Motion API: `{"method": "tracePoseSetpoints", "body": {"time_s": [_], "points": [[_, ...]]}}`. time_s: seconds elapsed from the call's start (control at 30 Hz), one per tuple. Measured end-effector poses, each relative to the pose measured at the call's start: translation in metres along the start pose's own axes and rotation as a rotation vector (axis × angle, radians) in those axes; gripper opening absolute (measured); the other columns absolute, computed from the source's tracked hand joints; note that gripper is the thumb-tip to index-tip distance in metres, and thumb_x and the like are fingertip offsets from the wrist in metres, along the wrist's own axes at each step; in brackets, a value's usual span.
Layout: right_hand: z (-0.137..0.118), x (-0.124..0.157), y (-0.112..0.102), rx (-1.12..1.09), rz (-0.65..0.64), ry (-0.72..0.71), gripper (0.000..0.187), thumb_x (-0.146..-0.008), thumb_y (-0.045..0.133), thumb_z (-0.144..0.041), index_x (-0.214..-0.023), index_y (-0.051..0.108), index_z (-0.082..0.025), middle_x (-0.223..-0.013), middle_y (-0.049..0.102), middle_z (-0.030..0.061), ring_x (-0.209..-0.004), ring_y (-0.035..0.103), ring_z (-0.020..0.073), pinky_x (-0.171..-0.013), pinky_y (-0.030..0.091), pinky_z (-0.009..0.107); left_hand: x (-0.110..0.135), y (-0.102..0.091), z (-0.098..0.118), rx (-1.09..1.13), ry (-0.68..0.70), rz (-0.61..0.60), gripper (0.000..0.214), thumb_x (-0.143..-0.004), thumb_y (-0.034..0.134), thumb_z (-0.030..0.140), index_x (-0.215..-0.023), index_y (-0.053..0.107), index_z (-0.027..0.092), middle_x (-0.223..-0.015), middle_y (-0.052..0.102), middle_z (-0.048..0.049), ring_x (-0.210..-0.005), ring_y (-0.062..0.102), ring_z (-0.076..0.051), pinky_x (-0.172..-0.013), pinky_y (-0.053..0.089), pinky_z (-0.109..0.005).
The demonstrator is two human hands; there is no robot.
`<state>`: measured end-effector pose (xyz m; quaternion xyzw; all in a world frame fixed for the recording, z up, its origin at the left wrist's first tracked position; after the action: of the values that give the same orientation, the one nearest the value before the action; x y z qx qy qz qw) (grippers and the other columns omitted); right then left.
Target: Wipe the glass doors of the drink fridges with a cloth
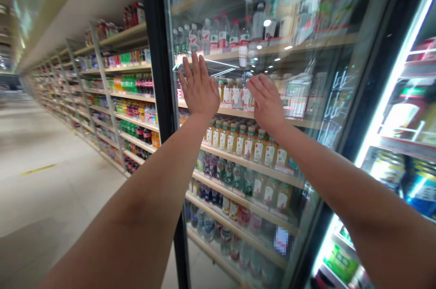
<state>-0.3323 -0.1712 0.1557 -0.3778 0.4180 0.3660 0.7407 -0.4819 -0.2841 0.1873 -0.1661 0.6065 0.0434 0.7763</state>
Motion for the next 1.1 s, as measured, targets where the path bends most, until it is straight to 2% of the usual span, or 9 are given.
{"method": "tracePoseSetpoints", "body": {"time_s": [0.17,0.33,0.43,0.53,0.67,0.73,0.9,0.97,1.1], "points": [[-0.015,0.012,0.007,-0.031,-0.122,-0.175,0.063,-0.092,0.042,-0.004,-0.149,0.055,-0.028,-0.156,0.052,-0.0018,-0.151,0.039,0.0217,-0.127,0.035,0.050,0.000,-0.001,-0.001,-0.005,0.032,0.065,0.068,-0.102,0.031,0.031,-0.166,0.025,0.009,-0.172,0.010,-0.0029,-0.159,-0.003,-0.025,-0.132,-0.004,-0.046],[0.003,0.018,-0.003,-0.024,0.019,0.021,0.063,-0.094,0.040,-0.004,-0.154,0.050,-0.023,-0.159,0.049,0.0030,-0.155,0.032,0.0245,-0.127,0.031,0.055,0.000,-0.001,0.001,-0.055,0.040,0.075,0.067,-0.103,0.031,0.030,-0.165,0.022,0.005,-0.173,0.008,-0.0041,-0.159,-0.004,-0.026,-0.132,-0.004,-0.047],[-0.028,0.038,0.013,-0.038,-0.079,-0.100,0.062,-0.094,0.039,-0.004,-0.153,0.050,-0.019,-0.159,0.047,0.0060,-0.155,0.032,0.0256,-0.127,0.031,0.055,0.002,-0.004,0.003,-0.058,0.039,0.076,0.067,-0.103,0.032,0.028,-0.165,0.024,0.005,-0.172,0.011,-0.0063,-0.159,-0.003,-0.026,-0.132,-0.003,-0.046],[-0.048,0.045,0.024,-0.096,-0.203,-0.236,0.065,-0.092,0.042,-0.002,-0.153,0.051,-0.025,-0.158,0.049,0.0021,-0.153,0.036,0.0231,-0.127,0.032,0.053,0.003,-0.007,0.004,-0.043,0.037,0.078,0.066,-0.103,0.033,0.029,-0.165,0.025,0.007,-0.172,0.012,-0.0052,-0.159,-0.002,-0.024,-0.132,-0.001,-0.045],[-0.031,0.035,0.011,-0.087,-0.016,-0.043,0.067,-0.094,0.040,-0.002,-0.155,0.049,-0.027,-0.158,0.050,0.0024,-0.155,0.033,0.0236,-0.127,0.032,0.055,0.003,-0.006,0.004,-0.039,0.028,0.066,0.067,-0.103,0.028,0.031,-0.165,0.023,0.006,-0.172,0.009,-0.0013,-0.159,-0.005,-0.025,-0.133,-0.001,-0.048],[-0.039,0.046,0.012,-0.078,0.040,0.011,0.066,-0.095,0.038,-0.003,-0.156,0.047,-0.025,-0.158,0.049,0.0049,-0.155,0.032,0.0248,-0.126,0.032,0.056,0.002,-0.005,0.003,-0.048,0.022,0.064,0.069,-0.102,0.028,0.032,-0.165,0.023,0.006,-0.172,0.008,-0.0017,-0.159,-0.004,-0.026,-0.133,-0.002,-0.049],[-0.096,0.075,0.042,-0.186,-0.242,-0.328,0.063,-0.094,0.042,-0.003,-0.153,0.051,-0.026,-0.155,0.053,0.0036,-0.151,0.039,0.0220,-0.124,0.037,0.051,0.001,-0.003,0.001,-0.066,0.030,0.088,0.068,-0.102,0.034,0.030,-0.165,0.023,0.008,-0.172,0.009,-0.0020,-0.159,-0.002,-0.026,-0.132,-0.002,-0.047],[-0.080,0.058,0.036,-0.173,-0.236,-0.340,0.064,-0.092,0.043,-0.002,-0.151,0.053,-0.028,-0.155,0.053,0.0019,-0.151,0.040,0.0212,-0.125,0.036,0.051,0.002,-0.004,0.001,-0.044,0.031,0.090,0.068,-0.102,0.035,0.029,-0.165,0.024,0.008,-0.172,0.010,-0.0027,-0.159,-0.002,-0.026,-0.132,-0.002,-0.047],[-0.009,0.011,-0.002,-0.053,0.089,-0.051,0.064,-0.093,0.039,-0.004,-0.151,0.052,-0.025,-0.156,0.053,0.0041,-0.154,0.034,0.0240,-0.127,0.032,0.055,0.004,-0.007,0.001,0.051,0.043,0.090,0.065,-0.104,0.039,0.029,-0.166,0.027,0.012,-0.172,0.011,-0.0026,-0.158,-0.004,-0.022,-0.132,-0.006,-0.043]]}}
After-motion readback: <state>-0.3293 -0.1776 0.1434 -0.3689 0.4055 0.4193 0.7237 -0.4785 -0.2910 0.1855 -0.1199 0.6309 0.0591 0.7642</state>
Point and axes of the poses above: each hand's wrist, its own x-axis away from the middle knuckle, its own y-axis out of the palm, z = x × y, the point moved 9 cm from there along -x, towards the middle knuckle
